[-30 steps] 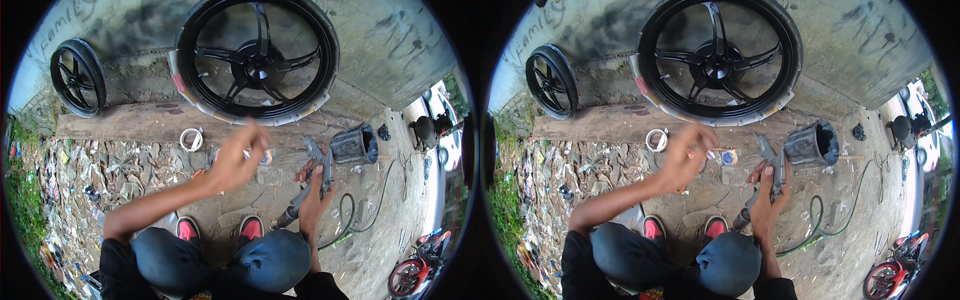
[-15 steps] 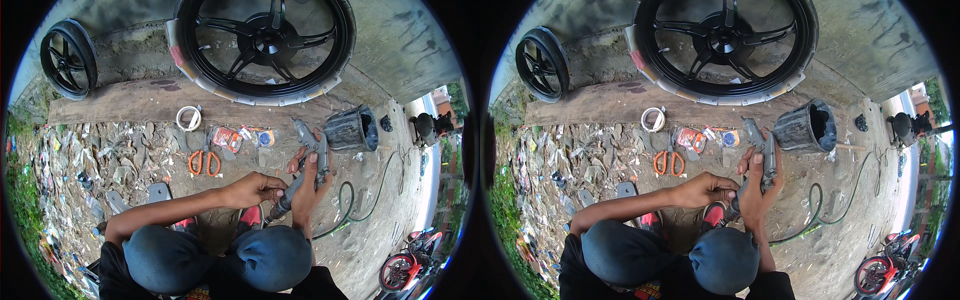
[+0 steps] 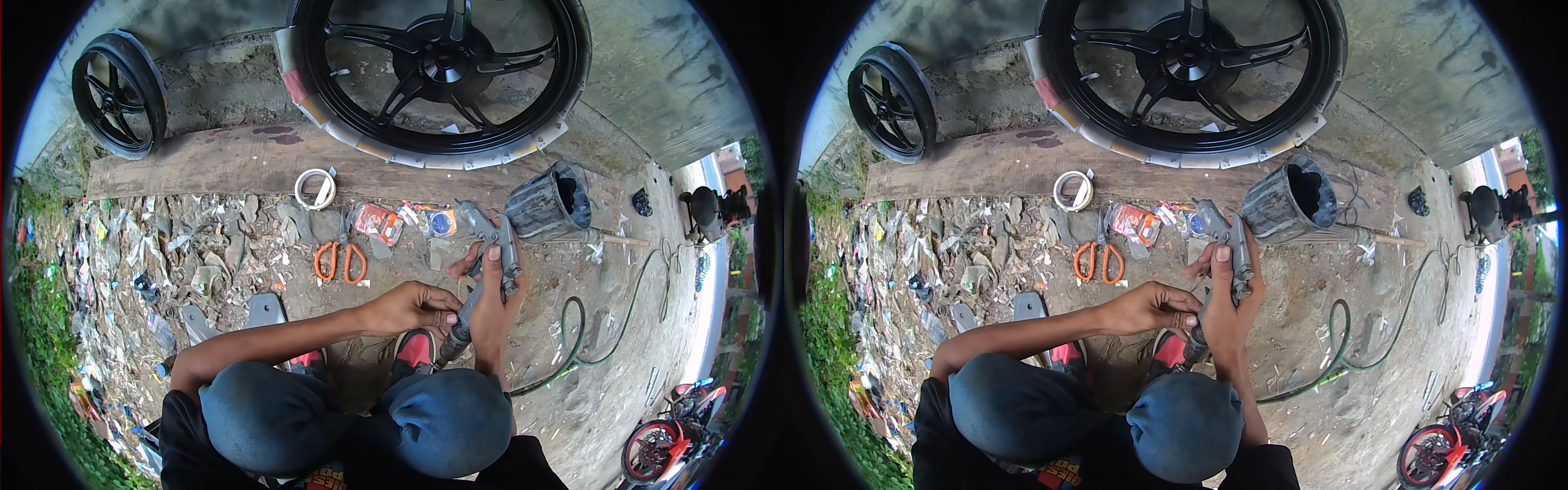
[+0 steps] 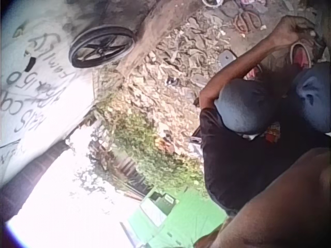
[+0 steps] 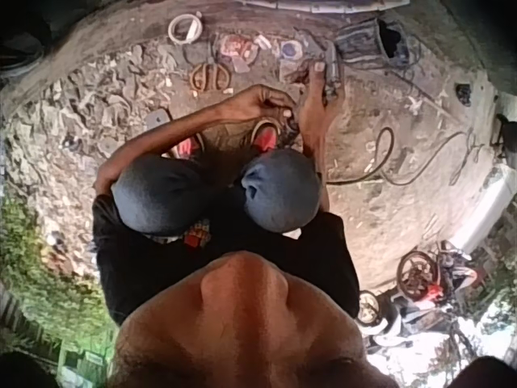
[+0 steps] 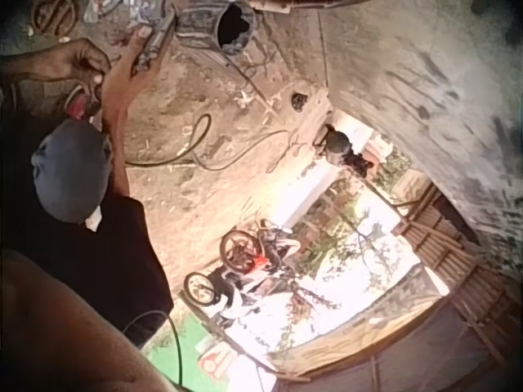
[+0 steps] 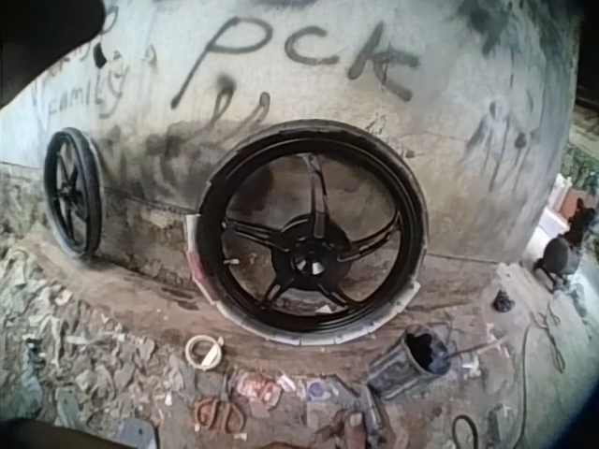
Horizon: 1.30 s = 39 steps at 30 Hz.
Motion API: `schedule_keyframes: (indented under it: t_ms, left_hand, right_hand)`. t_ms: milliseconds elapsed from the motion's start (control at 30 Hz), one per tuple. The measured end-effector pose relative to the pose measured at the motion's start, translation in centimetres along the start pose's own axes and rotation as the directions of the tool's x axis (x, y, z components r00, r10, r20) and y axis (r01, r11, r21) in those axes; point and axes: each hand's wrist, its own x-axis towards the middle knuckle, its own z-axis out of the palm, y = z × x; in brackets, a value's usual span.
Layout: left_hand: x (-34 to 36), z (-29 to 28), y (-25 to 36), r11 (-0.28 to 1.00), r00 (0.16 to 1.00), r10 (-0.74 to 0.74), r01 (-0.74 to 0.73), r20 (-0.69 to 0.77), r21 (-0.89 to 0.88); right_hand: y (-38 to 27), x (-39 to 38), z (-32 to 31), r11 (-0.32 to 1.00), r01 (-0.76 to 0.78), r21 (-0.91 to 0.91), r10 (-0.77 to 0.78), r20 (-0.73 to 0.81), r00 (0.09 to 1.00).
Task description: Spray painting a motorcycle wheel rim black using a pneumatic spray gun.
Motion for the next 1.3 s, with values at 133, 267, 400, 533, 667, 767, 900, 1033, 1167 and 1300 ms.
schedule_keyframes:
  t_ms: [133,267,400,533,667,767,900,1033,1167,1300]
  left_hand:
    - [-0.1,-0.2,0.7,1.000,1.000,-0.014,0.014,-0.018,0.006]
    - [-0.2,-0.6,1.4,1.000,1.000,-0.006,0.006,-0.011,0.015]
    - [-0.2,-1.2,2.2,0.999,0.998,0.037,-0.036,-0.048,0.023]
    - [-0.4,-1.8,3.7,0.994,0.994,0.089,-0.085,-0.058,0.065]
    - [-1.2,-3.0,5.2,0.978,0.991,0.109,-0.093,-0.080,0.185]
    - [-3.4,-4.7,5.4,0.957,0.975,0.079,-0.016,-0.206,0.290]
    - [-6.8,-7.0,1.9,0.951,0.946,0.015,0.087,-0.324,0.296]
    - [-11.0,-8.7,-4.3,0.947,0.889,-0.213,0.290,-0.406,0.139]
    - [-15.9,-9.5,-10.5,0.894,0.816,-0.406,0.448,-0.412,0.005]
    - [-17.8,-7.7,-12.4,0.792,0.710,-0.587,0.603,-0.389,-0.093]
  right_hand:
    - [0.6,0.5,-0.1,0.995,0.003,0.095,-0.006,0.025,1.000]
    - [0.8,0.9,0.3,0.991,0.025,0.130,-0.029,0.031,0.999]
    - [0.4,1.7,1.2,0.992,0.052,0.111,-0.060,0.067,0.996]
    - [-0.7,2.6,2.7,0.982,0.145,0.118,-0.156,0.088,0.984]
    - [-0.8,3.6,4.7,0.985,0.174,0.020,-0.175,0.065,0.982]
    - [0.7,4.1,5.9,0.973,0.209,-0.097,-0.199,0.107,0.974]
    - [1.8,4.2,6.6,0.972,0.156,-0.173,-0.139,0.109,0.984]
    - [1.2,4.7,7.6,0.955,0.221,-0.200,-0.206,0.096,0.974]
    - [1.7,5.6,8.2,0.958,0.236,-0.162,-0.226,0.082,0.971]
    - [3.2,5.7,7.0,0.941,0.169,-0.292,-0.148,0.094,0.985]
